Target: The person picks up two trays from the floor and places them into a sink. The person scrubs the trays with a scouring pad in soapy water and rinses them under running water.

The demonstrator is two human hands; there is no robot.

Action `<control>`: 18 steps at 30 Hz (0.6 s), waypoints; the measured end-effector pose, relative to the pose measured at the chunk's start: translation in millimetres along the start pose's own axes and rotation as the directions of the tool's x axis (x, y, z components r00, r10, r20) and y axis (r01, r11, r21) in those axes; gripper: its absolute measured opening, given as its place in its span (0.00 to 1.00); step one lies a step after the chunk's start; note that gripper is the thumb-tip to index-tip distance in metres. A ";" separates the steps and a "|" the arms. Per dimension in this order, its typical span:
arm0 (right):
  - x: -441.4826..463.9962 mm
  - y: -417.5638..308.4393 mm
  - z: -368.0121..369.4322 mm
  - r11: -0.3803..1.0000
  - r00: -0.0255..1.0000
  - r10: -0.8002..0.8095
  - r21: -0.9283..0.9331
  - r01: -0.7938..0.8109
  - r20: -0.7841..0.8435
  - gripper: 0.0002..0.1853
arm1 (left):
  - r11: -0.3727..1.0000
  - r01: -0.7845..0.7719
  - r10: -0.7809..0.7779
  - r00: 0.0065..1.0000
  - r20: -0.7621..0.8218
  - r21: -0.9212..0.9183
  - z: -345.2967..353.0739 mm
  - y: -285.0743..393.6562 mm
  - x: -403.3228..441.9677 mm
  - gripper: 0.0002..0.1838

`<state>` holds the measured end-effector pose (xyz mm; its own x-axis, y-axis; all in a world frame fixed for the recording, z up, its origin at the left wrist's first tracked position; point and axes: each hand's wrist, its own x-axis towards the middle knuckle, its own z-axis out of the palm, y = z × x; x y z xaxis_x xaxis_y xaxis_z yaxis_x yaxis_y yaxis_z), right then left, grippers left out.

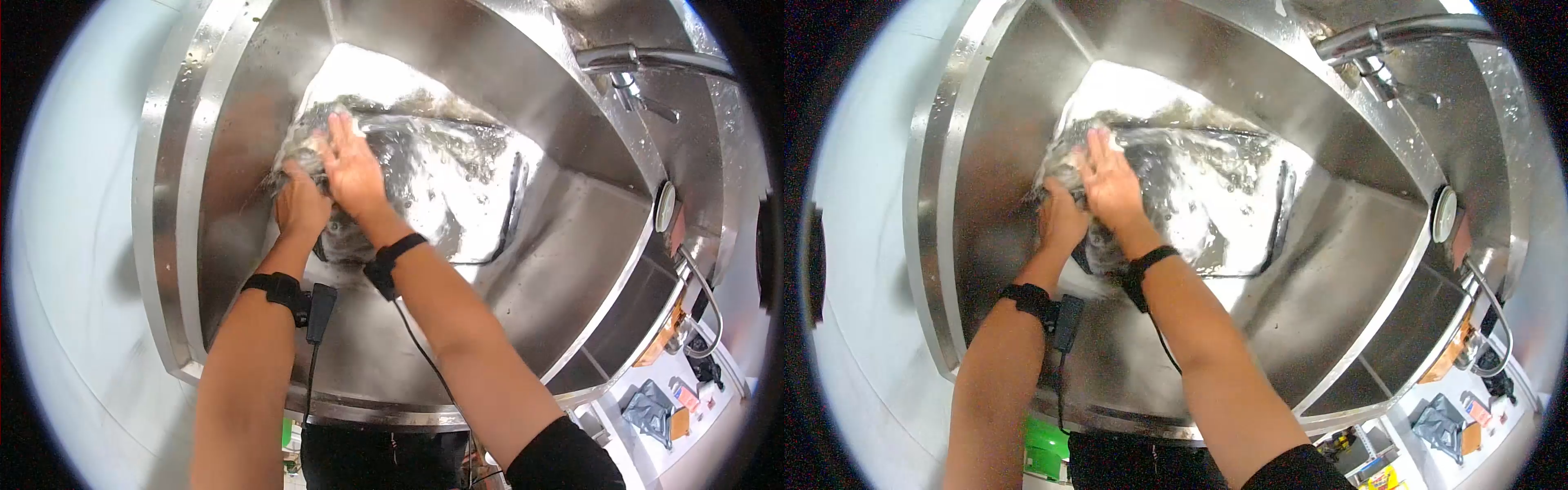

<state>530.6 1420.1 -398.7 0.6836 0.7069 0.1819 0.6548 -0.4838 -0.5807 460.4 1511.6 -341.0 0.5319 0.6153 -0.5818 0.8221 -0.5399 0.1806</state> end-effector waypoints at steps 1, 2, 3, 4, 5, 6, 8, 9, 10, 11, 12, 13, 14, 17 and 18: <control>3.7 4.4 -6.5 0.991 0.996 -0.059 -0.120 0.067 0.069 0.20 | 1.000 0.007 -0.007 1.000 0.016 -0.002 0.6 -2.1 0.6 0.32; 4.0 18.0 -17.7 0.965 0.986 -0.131 -0.215 0.150 0.102 0.21 | 1.000 0.016 -0.016 0.999 0.036 -0.011 2.7 -3.5 -1.2 0.33; -0.6 37.5 -24.9 0.960 0.985 -0.153 -0.222 0.168 0.080 0.23 | 0.998 0.054 -0.053 0.997 0.062 -0.011 3.4 -4.1 0.2 0.34; -6.3 58.3 -34.4 0.953 0.982 -0.183 -0.234 0.191 0.054 0.25 | 0.997 0.066 -0.064 0.994 0.084 -0.029 2.2 -2.1 0.0 0.34; -14.0 75.3 -53.2 0.940 0.985 -0.123 -0.305 0.153 0.117 0.25 | 0.996 0.082 -0.077 0.992 0.099 -0.046 -1.1 -1.1 -0.2 0.33; -25.8 90.5 -74.1 0.920 0.983 -0.056 -0.373 0.119 0.174 0.25 | 0.993 0.101 -0.094 0.989 0.116 -0.060 -5.0 -0.4 -1.2 0.33; -51.3 117.1 -115.0 0.886 0.972 0.132 -0.463 -0.027 0.196 0.26 | 0.992 0.112 -0.104 0.985 0.137 -0.052 -9.7 1.8 -2.8 0.30; -64.6 130.8 -135.7 0.841 0.967 0.179 -0.538 -0.055 0.182 0.26 | 0.991 0.127 -0.118 0.982 0.150 -0.053 -11.0 2.8 -3.1 0.30; -77.8 144.8 -153.6 0.744 0.984 0.127 -0.668 -0.010 0.127 0.25 | 0.989 0.139 -0.129 0.978 0.164 -0.053 -11.3 4.1 -3.3 0.30; -88.2 153.7 -167.3 0.703 0.949 0.254 -0.710 -0.046 0.189 0.23 | 0.990 0.128 -0.118 0.981 0.157 -0.060 -9.9 3.6 -2.7 0.30; -100.2 164.5 -174.6 0.653 0.893 0.383 -0.753 -0.080 0.238 0.22 | 0.991 0.113 -0.102 0.983 0.153 -0.065 -7.0 2.5 -0.9 0.30; -111.5 174.2 -172.3 0.726 0.952 0.268 -0.680 -0.100 0.147 0.21 | 0.993 0.100 -0.089 0.984 0.153 -0.068 -2.1 1.5 -1.9 0.31; -119.9 170.1 -175.2 0.704 0.945 0.296 -0.700 -0.118 0.138 0.22 | 0.992 0.111 -0.099 0.980 0.171 -0.063 1.6 2.8 -6.6 0.31; -139.0 150.6 -161.3 0.672 0.920 0.382 -0.711 -0.208 0.092 0.28 | 0.992 0.118 -0.106 0.975 0.197 -0.048 0.7 8.9 -6.2 0.30; -146.4 134.1 -146.8 0.708 0.879 0.476 -0.607 -0.362 0.030 0.28 | 0.992 0.118 -0.105 0.973 0.207 -0.048 0.6 9.4 -4.7 0.29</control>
<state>565.6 1176.0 -386.7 0.9028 0.4066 -0.1404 0.4112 -0.9115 0.0046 465.4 1503.3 -337.1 0.3887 0.5364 -0.7491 0.8878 -0.4356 0.1488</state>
